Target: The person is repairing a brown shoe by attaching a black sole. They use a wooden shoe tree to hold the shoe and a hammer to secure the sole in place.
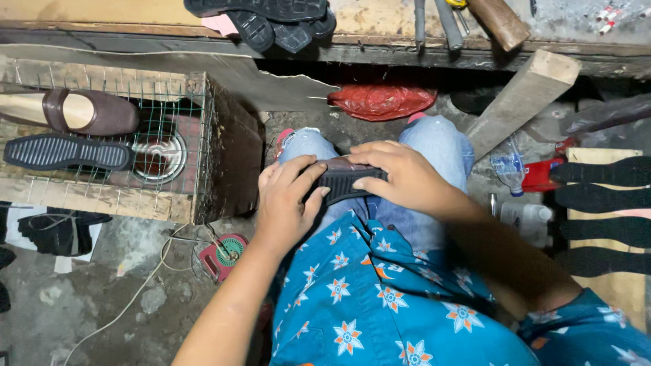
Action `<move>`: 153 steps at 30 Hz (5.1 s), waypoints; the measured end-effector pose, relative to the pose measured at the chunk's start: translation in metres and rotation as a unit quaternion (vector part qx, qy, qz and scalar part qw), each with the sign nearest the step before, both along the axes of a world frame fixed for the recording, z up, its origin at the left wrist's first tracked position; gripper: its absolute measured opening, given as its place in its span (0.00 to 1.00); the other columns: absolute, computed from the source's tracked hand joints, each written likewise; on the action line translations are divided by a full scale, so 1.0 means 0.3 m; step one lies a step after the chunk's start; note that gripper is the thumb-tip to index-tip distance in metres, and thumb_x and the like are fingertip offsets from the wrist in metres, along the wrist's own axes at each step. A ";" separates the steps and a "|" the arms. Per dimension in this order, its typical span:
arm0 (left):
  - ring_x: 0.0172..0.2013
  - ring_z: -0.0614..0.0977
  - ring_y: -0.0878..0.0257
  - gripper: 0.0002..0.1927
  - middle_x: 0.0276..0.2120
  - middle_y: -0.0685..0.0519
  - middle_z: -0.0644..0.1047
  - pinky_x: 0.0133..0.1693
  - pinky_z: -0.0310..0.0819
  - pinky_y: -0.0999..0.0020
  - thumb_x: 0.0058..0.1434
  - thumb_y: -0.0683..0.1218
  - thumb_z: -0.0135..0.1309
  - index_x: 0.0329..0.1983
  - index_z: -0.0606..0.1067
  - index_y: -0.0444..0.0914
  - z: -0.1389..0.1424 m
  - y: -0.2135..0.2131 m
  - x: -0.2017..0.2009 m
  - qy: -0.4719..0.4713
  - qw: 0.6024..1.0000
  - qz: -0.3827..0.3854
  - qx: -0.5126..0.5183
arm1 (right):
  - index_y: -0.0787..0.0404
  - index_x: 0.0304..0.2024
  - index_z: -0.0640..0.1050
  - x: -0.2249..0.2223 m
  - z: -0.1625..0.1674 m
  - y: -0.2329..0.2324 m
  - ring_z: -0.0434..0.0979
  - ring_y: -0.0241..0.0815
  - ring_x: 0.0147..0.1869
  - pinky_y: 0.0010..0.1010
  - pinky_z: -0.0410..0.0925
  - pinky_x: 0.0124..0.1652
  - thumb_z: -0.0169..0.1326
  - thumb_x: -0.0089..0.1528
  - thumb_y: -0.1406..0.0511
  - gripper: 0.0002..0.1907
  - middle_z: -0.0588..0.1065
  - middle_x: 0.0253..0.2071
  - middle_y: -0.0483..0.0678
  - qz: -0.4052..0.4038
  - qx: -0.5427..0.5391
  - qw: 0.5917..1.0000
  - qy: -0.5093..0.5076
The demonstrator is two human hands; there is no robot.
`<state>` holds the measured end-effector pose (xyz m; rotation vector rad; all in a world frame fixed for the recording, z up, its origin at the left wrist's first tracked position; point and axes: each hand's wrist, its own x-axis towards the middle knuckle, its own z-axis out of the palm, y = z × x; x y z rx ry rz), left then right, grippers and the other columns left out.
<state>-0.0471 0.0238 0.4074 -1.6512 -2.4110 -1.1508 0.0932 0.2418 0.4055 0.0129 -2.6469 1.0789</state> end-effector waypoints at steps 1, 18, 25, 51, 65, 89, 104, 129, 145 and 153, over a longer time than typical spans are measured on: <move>0.55 0.78 0.53 0.17 0.54 0.51 0.77 0.61 0.59 0.46 0.58 0.47 0.62 0.51 0.79 0.40 0.000 0.002 -0.006 0.009 1.000 0.001 0.005 | 0.63 0.50 0.80 -0.024 -0.003 -0.018 0.77 0.56 0.59 0.41 0.69 0.56 0.65 0.56 0.62 0.21 0.78 0.56 0.57 -0.007 0.012 1.000 0.012; 0.42 0.79 0.58 0.07 0.40 0.57 0.81 0.44 0.59 0.58 0.61 0.47 0.60 0.38 0.76 0.41 0.007 0.107 -0.090 0.027 0.999 0.018 0.034 | 0.67 0.36 0.78 -0.142 -0.070 -0.085 0.83 0.51 0.49 0.37 0.76 0.48 0.63 0.58 0.72 0.07 0.81 0.43 0.53 -0.075 0.008 0.986 0.149; 0.38 0.78 0.56 0.05 0.34 0.55 0.79 0.42 0.60 0.57 0.60 0.45 0.60 0.36 0.76 0.41 -0.024 0.136 -0.106 0.017 0.998 0.029 0.044 | 0.64 0.38 0.78 -0.171 -0.079 -0.059 0.84 0.48 0.44 0.35 0.75 0.43 0.66 0.57 0.68 0.10 0.81 0.39 0.53 -0.130 -0.059 0.988 0.065; 0.43 0.81 0.57 0.05 0.42 0.53 0.82 0.46 0.61 0.58 0.60 0.42 0.61 0.38 0.77 0.39 0.006 0.143 -0.069 -0.017 0.997 0.055 0.058 | 0.65 0.43 0.79 -0.159 -0.063 -0.011 0.83 0.51 0.51 0.36 0.74 0.50 0.65 0.60 0.68 0.11 0.80 0.47 0.54 -0.039 -0.090 0.986 0.133; 0.46 0.81 0.50 0.17 0.45 0.48 0.81 0.53 0.68 0.56 0.54 0.47 0.67 0.43 0.77 0.36 -0.013 0.106 -0.094 -0.083 0.991 0.085 0.062 | 0.64 0.38 0.80 -0.195 -0.058 -0.020 0.84 0.39 0.42 0.30 0.75 0.41 0.67 0.54 0.67 0.12 0.82 0.39 0.51 -0.163 -0.253 0.949 -0.090; 0.42 0.81 0.50 0.11 0.40 0.46 0.81 0.47 0.74 0.59 0.56 0.39 0.63 0.36 0.72 0.35 -0.030 -0.006 -0.078 -0.118 0.984 0.088 0.104 | 0.66 0.46 0.72 -0.212 -0.060 -0.136 0.84 0.47 0.50 0.35 0.73 0.50 0.66 0.57 0.66 0.20 0.81 0.45 0.52 -0.050 -0.130 0.989 0.043; 0.52 0.80 0.65 0.27 0.52 0.50 0.78 0.55 0.74 0.67 0.61 0.36 0.59 0.63 0.67 0.30 -0.033 -0.069 0.011 -0.590 0.781 0.036 0.202 | 0.66 0.51 0.70 -0.121 -0.126 -0.092 0.80 0.39 0.54 0.32 0.73 0.55 0.60 0.61 0.74 0.18 0.79 0.50 0.53 -0.068 -0.369 0.927 0.017; 0.48 0.85 0.59 0.31 0.48 0.46 0.82 0.51 0.78 0.67 0.54 0.44 0.60 0.63 0.70 0.36 0.621 0.318 0.121 -0.339 0.930 -0.070 0.127 | 0.66 0.51 0.80 0.047 0.705 0.086 0.80 0.50 0.60 0.35 0.72 0.58 0.64 0.59 0.70 0.17 0.77 0.58 0.56 -0.046 0.009 0.989 0.140; 0.52 0.85 0.50 0.29 0.52 0.41 0.80 0.53 0.80 0.62 0.57 0.39 0.59 0.63 0.70 0.34 0.652 0.247 0.173 -0.229 0.949 -0.095 0.195 | 0.63 0.38 0.73 0.070 0.785 0.042 0.83 0.43 0.45 0.31 0.73 0.47 0.72 0.49 0.67 0.22 0.80 0.40 0.50 -0.113 -0.084 0.987 0.073; 0.47 0.82 0.53 0.31 0.54 0.43 0.80 0.49 0.75 0.64 0.62 0.42 0.60 0.69 0.67 0.34 0.565 0.125 0.091 -0.294 0.947 -0.045 0.119 | 0.64 0.54 0.78 0.010 0.646 -0.002 0.78 0.48 0.64 0.36 0.69 0.62 0.60 0.62 0.71 0.17 0.76 0.59 0.54 -0.001 -0.104 0.992 0.071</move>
